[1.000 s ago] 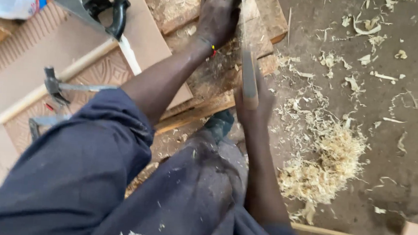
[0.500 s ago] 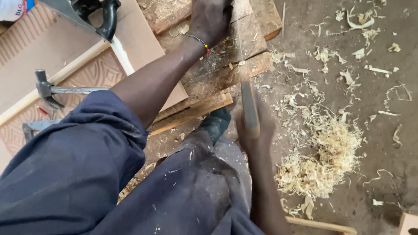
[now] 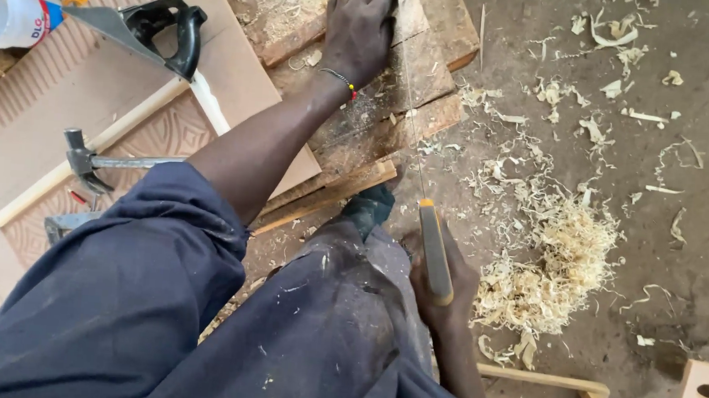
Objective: Attaching decorative wooden trim to a carved door panel using a hammer, square, and hand plane.
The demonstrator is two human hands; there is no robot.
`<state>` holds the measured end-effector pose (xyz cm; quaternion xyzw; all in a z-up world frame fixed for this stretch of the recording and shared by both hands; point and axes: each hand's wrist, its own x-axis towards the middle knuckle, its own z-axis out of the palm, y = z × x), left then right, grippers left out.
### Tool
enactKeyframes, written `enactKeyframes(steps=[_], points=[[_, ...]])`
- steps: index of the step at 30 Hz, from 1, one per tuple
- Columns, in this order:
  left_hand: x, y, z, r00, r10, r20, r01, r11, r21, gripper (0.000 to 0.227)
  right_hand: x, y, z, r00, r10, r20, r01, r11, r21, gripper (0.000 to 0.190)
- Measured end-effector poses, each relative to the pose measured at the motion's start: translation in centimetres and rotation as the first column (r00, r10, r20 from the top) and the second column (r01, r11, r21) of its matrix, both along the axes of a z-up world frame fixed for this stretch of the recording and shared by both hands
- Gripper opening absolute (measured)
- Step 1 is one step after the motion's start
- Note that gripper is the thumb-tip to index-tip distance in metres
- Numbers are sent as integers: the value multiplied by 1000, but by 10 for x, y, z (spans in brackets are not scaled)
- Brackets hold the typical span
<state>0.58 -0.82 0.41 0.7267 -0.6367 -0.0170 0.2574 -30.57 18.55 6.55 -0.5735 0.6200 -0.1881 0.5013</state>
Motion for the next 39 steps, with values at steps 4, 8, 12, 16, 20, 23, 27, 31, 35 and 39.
enactKeyframes(steps=[4, 8, 12, 16, 20, 23, 27, 31, 35, 39], points=[[11, -8, -4, 997, -3, 82, 8, 998, -62, 33, 84, -105, -18, 989, 110, 102, -97, 987, -128, 65], [8, -7, -5, 995, -9, 102, 24, 989, -144, 21, 131, -152, -9, 939, 191, 288, -50, 900, -434, 56], [12, -6, -23, 994, 19, 108, -15, 999, -43, 36, 83, -89, 0, 951, 153, 270, -57, 941, -333, 60], [20, -11, -24, 989, 21, 148, -14, 999, -49, 28, 64, -64, -13, 981, 132, 142, -80, 943, -324, 51], [0, -8, -16, 961, 80, 266, -22, 977, -213, 10, 46, -56, -19, 988, 72, 139, -35, 967, -251, 54], [-15, 4, -36, 996, 75, -44, -75, 997, 9, 17, 31, -31, -22, 980, 45, 193, 8, 965, -264, 54], [-58, 53, 5, 982, 29, -189, -31, 999, -12, 35, 9, 21, -10, 987, 10, 163, 28, 973, -230, 59], [-89, 87, 8, 993, 2, -120, -8, 999, -48, 17, -10, 68, -20, 984, -12, 178, 54, 971, -234, 62], [-112, 96, 2, 990, 25, -138, -25, 1000, 1, 46, -21, 82, -27, 979, -25, 201, 79, 962, -262, 59], [-116, 108, -2, 994, 7, -108, -6, 1000, 6, 32, -25, 90, -22, 982, -37, 185, 81, 968, -236, 53]])
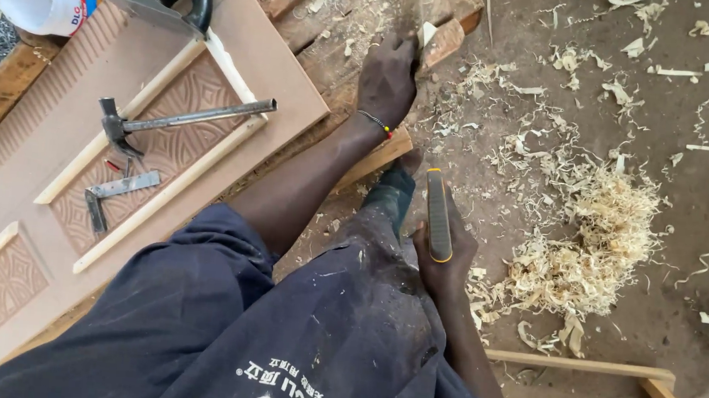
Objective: Attaching decorative wooden trim to a carved door panel using a hammer, square, and hand plane.
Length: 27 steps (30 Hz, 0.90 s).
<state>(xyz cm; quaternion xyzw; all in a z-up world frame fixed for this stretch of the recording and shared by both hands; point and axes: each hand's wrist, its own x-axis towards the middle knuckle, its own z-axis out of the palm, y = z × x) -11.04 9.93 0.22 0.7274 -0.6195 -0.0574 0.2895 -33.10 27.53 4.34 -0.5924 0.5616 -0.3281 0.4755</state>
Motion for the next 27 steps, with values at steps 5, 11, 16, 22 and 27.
enactKeyframes(steps=[5, 11, 16, 22, 27], points=[[-1, 2, -2, 983, -46, 179, 65, 993, -99, 18, 1, -6, 35, 999, 17, 29, -22, 987, 162, 68], [3, -4, -11, 988, -34, 151, 37, 999, -15, 27, -48, 65, -3, 978, 73, -196, -49, 991, 123, 80], [8, -3, -21, 987, -62, 150, 58, 998, 32, 24, -4, 5, 4, 992, 34, -120, -24, 996, 86, 70], [7, 4, -15, 982, -104, 160, 104, 995, 13, 17, 30, -42, 8, 997, -15, 77, 13, 1000, 20, 64], [4, 7, -24, 970, -80, 229, 68, 996, 57, 22, 28, -31, 22, 999, -35, 39, 30, 991, 129, 66]])
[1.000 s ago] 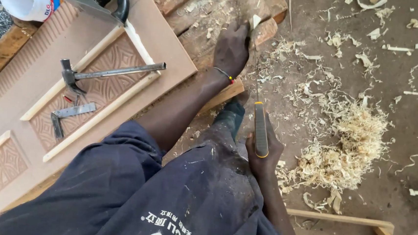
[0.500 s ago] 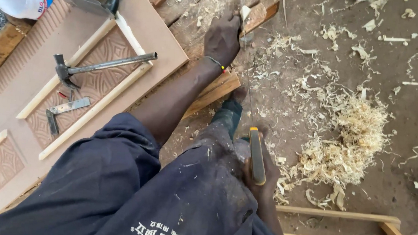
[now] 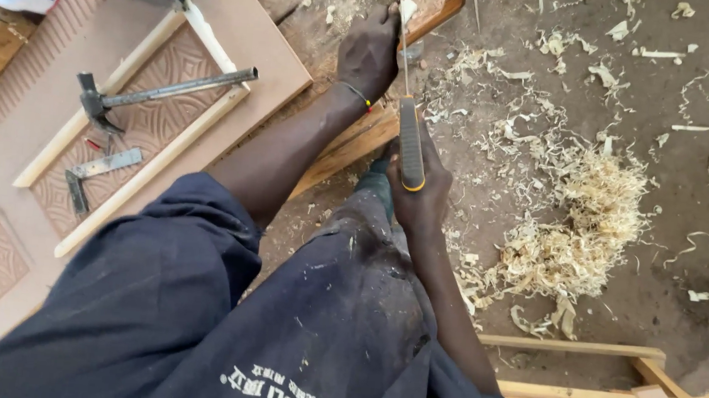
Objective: Attaching decorative wooden trim to a carved door panel using a hammer, square, and hand plane.
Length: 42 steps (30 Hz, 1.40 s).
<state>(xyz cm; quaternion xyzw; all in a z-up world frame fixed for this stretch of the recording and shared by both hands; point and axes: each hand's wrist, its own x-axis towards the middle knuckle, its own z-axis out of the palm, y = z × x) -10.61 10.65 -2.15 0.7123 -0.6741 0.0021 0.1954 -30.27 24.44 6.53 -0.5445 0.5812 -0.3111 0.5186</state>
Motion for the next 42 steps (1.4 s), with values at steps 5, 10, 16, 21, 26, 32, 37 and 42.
enactKeyframes(steps=[5, 10, 16, 21, 26, 32, 37, 42], points=[[0, 4, 16, 995, -72, 72, 77, 994, -79, 28, -44, 64, -29, 990, 72, -117, -68, 997, 41, 69], [1, 7, 10, 998, -56, -42, 52, 996, -78, 22, -48, 70, 26, 997, 24, -71, -3, 960, 281, 69], [8, 12, 10, 992, -125, 8, 126, 991, -49, 35, 5, -10, -16, 999, 42, 16, -38, 977, -210, 54], [3, 0, 12, 996, -31, 78, 33, 999, -30, 28, -47, 58, 1, 997, 71, 42, -68, 996, -64, 72], [4, 2, 8, 995, -39, 92, 36, 999, 28, 50, -53, 69, -13, 986, 49, -158, -24, 987, 158, 66], [3, 0, 6, 993, -63, 97, 63, 998, 2, 35, 11, -27, -11, 993, 48, 108, -30, 986, -164, 55], [3, -1, 11, 999, -38, 21, 37, 998, 50, 26, -68, 80, -12, 996, 85, -7, -85, 996, 13, 69], [3, -1, 7, 999, -33, 2, 32, 999, 39, 31, -53, 62, -30, 980, 113, -166, -97, 990, 104, 91]])
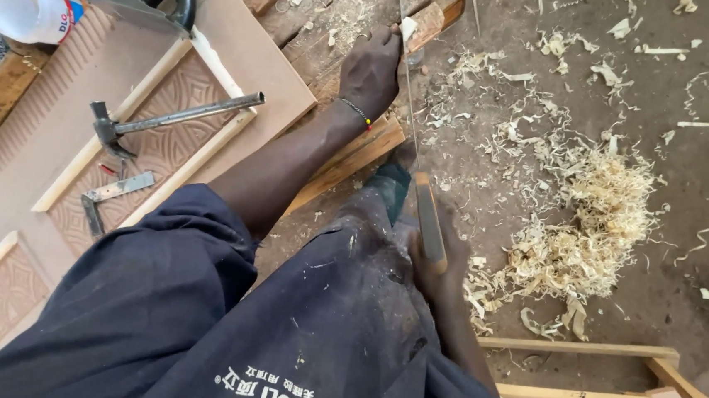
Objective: Attaching decorative wooden trim to a carved door panel using a hammer, square, and hand plane.
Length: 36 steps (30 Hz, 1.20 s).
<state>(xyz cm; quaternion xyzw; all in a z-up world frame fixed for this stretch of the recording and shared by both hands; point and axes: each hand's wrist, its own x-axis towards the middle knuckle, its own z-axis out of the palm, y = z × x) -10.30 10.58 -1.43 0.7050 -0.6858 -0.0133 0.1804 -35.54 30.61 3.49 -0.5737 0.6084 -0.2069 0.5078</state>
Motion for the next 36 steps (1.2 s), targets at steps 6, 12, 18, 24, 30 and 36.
enactKeyframes(steps=[6, 12, 18, 24, 30, 36], points=[[6, 9, 2, 993, -55, 109, 60, 997, -41, 8, 71, -92, 10, 956, -38, 292, 132, 941, -310, 55], [2, 2, 7, 999, -23, 45, 22, 999, 30, 20, -10, 21, 13, 986, -36, 162, 47, 997, -68, 81], [7, -2, -7, 999, -40, 20, 40, 999, -17, 33, -1, -14, 16, 999, 9, 51, 0, 984, -179, 64], [41, 26, 26, 944, 128, -305, -105, 990, 91, 23, 89, -140, 0, 980, -117, 162, 174, 899, -403, 55], [78, 105, 101, 446, 304, -842, -314, 934, 171, 34, 167, -175, 5, 969, 174, -174, -243, 563, -790, 69], [90, 199, 91, 77, 85, -993, -383, 923, 50, 34, 179, -172, -33, 840, 348, -417, -519, 284, -806, 77]])
